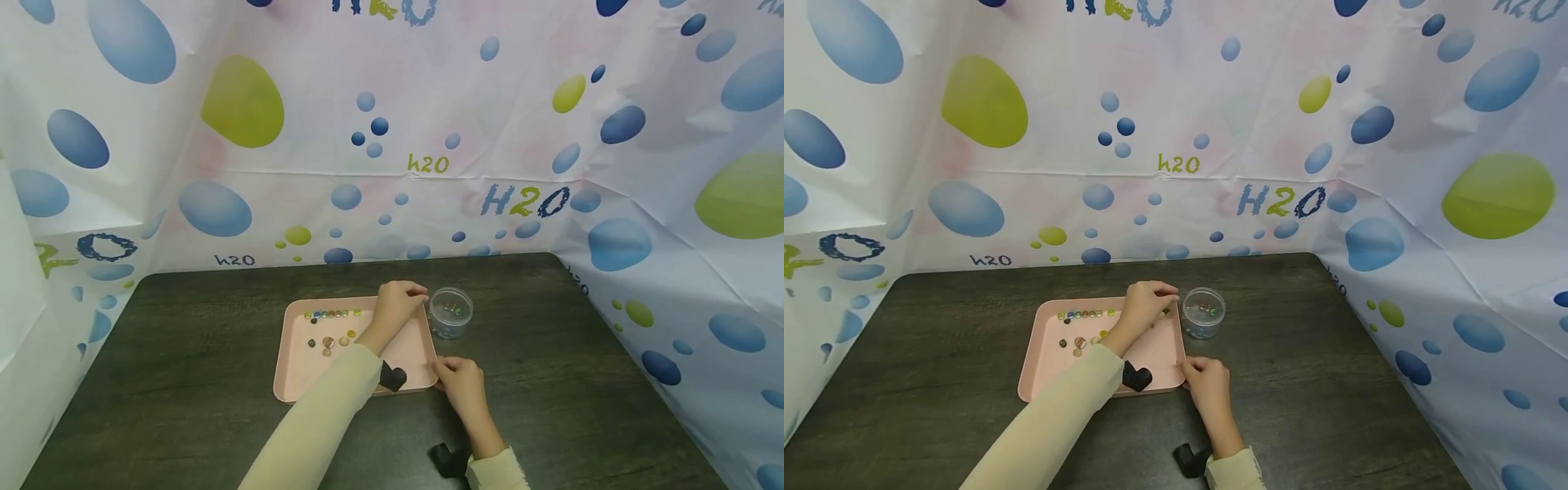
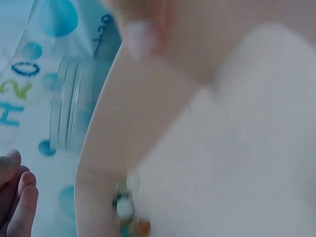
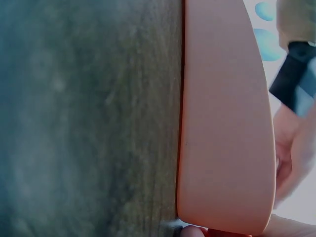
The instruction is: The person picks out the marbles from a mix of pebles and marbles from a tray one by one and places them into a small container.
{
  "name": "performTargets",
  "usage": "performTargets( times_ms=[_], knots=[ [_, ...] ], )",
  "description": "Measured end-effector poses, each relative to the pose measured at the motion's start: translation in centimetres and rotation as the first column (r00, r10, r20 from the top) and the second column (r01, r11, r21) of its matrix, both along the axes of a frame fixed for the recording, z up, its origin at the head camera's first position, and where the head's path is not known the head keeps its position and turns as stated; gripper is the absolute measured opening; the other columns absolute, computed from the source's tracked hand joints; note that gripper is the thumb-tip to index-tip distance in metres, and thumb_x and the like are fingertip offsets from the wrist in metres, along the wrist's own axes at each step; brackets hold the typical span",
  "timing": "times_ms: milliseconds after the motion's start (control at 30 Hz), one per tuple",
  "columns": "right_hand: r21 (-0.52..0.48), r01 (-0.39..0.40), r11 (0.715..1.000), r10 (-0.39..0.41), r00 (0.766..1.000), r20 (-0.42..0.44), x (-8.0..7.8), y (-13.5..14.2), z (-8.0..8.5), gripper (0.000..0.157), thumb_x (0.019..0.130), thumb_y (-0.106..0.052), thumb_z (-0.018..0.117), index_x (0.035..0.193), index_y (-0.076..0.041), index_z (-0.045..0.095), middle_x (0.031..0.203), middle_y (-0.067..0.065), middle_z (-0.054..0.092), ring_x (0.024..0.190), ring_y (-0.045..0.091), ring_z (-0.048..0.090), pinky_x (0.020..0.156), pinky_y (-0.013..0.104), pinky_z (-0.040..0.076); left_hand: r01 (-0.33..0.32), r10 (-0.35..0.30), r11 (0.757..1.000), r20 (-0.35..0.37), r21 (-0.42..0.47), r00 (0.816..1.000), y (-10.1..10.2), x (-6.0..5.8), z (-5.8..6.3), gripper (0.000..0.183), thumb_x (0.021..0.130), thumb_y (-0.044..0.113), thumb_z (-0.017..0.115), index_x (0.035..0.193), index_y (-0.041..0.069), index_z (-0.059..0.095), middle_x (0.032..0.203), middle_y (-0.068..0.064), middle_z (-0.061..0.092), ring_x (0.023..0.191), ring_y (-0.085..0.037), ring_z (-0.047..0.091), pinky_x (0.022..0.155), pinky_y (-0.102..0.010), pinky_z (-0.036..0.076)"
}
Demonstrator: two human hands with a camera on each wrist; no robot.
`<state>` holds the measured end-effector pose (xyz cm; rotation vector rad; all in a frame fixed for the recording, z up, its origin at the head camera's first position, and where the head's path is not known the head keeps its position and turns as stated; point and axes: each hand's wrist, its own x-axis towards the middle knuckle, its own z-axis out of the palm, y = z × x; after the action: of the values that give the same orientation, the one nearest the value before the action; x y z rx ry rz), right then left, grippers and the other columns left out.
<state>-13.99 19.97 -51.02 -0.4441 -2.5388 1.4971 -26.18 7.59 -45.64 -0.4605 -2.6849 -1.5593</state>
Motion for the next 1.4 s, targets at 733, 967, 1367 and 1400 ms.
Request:
performTargets(
  times_ms=[733,967,1367,1400],
  knots=[
    [-0.021,0.017,1.0,-0.016,0.999,0.03,-0.1,0.4,0.2,0.02,0.087,-0.008,0.065,0.091,0.006,0.078,0.09,0.021,0.076,0.065,0.014,0.071,0.056,0.022,0.058,-0.18,0.177,0.979,-0.031,-0.096,0.984,-6.7,-1.3,-2.5,0.011,0.092,0.012,0.071,0.095,0.007,0.079,0.096,-0.01,0.078,0.089,-0.025,0.072,0.079,-0.037,0.058],
    [-0.035,0.018,0.999,-0.017,0.999,0.036,-0.2,0.1,0.4,0.019,0.088,-0.008,0.067,0.092,0.007,0.077,0.092,0.022,0.076,0.067,0.014,0.071,0.057,0.023,0.058,-0.211,0.21,0.97,-0.025,-0.123,0.977,-8.2,-1.2,-3.1,0.011,0.092,0.014,0.071,0.095,0.009,0.08,0.097,-0.01,0.077,0.083,-0.023,0.07,0.071,-0.033,0.056],
    [-0.02,0.003,1.0,-0.002,0.999,0.037,-0.2,0.1,0.6,0.019,0.088,-0.007,0.064,0.09,0.007,0.078,0.092,0.022,0.076,0.067,0.014,0.071,0.057,0.022,0.058,-0.217,0.214,0.959,-0.033,-0.184,0.976,-9.5,-1.1,-3.3,0.011,0.092,0.014,0.071,0.095,0.01,0.081,0.098,-0.011,0.078,0.072,-0.016,0.067,0.064,-0.025,0.053],
    [-0.017,0.001,1.0,0.0,0.999,0.039,-0.2,0.1,0.5,0.019,0.088,-0.007,0.064,0.09,0.006,0.078,0.091,0.021,0.076,0.067,0.013,0.071,0.056,0.022,0.058,-0.217,0.214,0.958,-0.035,-0.188,0.976,-9.5,-1.1,-3.4,0.011,0.092,0.014,0.072,0.095,0.01,0.081,0.098,-0.011,0.078,0.071,-0.015,0.066,0.063,-0.024,0.052]
  ],
)
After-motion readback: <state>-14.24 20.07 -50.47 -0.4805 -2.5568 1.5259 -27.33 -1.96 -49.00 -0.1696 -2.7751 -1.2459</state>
